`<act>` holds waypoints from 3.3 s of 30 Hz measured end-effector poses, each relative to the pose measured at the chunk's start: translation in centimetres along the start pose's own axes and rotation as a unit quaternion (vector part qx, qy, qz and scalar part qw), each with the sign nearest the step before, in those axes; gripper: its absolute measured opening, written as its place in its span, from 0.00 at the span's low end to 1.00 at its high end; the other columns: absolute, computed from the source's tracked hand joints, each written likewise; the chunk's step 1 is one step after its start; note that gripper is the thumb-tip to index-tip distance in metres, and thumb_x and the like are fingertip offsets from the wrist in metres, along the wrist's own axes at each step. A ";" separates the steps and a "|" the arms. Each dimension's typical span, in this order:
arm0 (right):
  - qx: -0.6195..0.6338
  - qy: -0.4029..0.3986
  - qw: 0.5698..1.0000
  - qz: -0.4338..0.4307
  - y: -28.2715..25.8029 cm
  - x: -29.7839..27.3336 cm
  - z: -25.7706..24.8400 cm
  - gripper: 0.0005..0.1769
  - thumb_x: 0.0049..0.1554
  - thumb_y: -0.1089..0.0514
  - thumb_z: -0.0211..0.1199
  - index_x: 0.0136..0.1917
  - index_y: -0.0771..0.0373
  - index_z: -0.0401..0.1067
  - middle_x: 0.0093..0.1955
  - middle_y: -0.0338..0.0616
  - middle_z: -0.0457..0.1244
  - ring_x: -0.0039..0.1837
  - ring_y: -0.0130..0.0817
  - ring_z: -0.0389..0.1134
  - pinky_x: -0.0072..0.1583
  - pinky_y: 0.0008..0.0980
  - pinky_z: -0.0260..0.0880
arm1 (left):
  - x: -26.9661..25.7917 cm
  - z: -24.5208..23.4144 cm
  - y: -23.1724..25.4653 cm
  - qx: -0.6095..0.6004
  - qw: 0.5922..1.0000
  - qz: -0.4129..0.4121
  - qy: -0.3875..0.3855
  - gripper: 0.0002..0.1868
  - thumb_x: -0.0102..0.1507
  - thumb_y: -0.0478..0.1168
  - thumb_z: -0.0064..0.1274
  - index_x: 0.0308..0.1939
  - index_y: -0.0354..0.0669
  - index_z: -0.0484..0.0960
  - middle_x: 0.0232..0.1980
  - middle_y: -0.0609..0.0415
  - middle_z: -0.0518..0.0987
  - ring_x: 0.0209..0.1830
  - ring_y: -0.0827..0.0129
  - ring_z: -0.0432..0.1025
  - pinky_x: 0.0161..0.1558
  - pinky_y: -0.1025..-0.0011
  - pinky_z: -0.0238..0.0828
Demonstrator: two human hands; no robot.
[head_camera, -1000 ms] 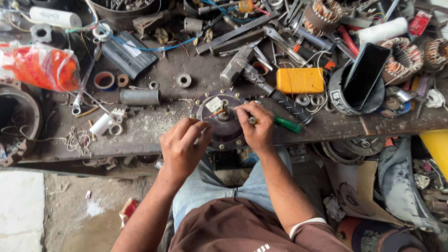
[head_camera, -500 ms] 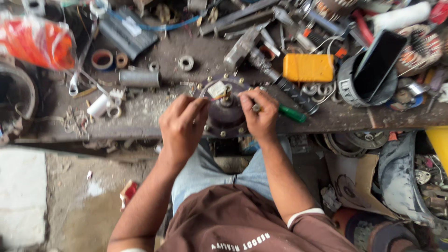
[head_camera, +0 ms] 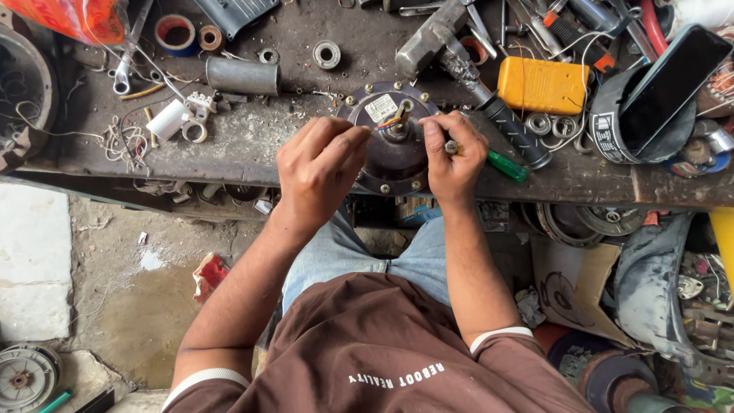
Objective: The person assembles and wires a circular electrical component on a cluttered workbench. They use a screwdriver to tighten screws on the component, attach a white plastic connector, and connect several colored wires to terminals.
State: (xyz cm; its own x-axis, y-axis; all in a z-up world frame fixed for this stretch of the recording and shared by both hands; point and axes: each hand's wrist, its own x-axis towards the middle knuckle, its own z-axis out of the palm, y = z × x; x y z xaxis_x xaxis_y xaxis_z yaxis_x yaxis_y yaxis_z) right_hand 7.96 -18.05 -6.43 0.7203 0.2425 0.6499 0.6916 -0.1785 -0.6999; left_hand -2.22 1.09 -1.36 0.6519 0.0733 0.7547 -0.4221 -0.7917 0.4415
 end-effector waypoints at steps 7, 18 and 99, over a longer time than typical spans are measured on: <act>0.007 0.000 1.000 0.008 -0.2 0.1 0.0 0.07 0.66 0.61 0.63 0.47 0.68 0.75 0.39 0.44 0.66 0.42 0.33 0.67 0.46 0.32 0.64 | -0.6 1.0 -0.4 -0.115 0.986 -0.119 -0.019 0.06 0.66 0.32 0.62 0.44 0.35 0.80 0.41 0.53 0.78 0.37 0.69 0.77 0.39 0.72 0.74; -0.072 0.013 0.979 -0.189 -0.9 -1.3 0.6 0.14 0.66 0.69 0.60 0.65 0.64 0.72 0.51 0.44 0.66 0.53 0.39 0.69 0.51 0.36 0.73 | -0.6 2.3 -1.7 -0.447 0.812 -0.352 -0.133 0.09 0.71 0.39 0.53 0.42 0.35 0.83 0.35 0.60 0.83 0.33 0.81 0.74 0.36 0.80 0.72; -0.128 0.017 0.979 -0.161 -3.9 -2.9 2.3 0.16 0.53 0.74 0.71 0.50 0.63 0.71 0.52 0.44 0.68 0.51 0.43 0.71 0.52 0.39 0.70 | -0.8 2.0 0.9 -0.223 0.933 -0.264 -0.099 0.04 0.60 0.33 0.58 0.33 0.32 0.82 0.32 0.54 0.78 0.29 0.74 0.75 0.32 0.73 0.72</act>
State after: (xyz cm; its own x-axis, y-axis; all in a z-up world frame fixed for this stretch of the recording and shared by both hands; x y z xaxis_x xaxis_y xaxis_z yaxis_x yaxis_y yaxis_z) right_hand 3.06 -15.90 -6.27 0.4615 0.2938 0.8371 0.8705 -0.3318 -0.3634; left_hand -1.89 -0.90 -2.57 0.9284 0.2331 0.2895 -0.2005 -0.3417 0.9182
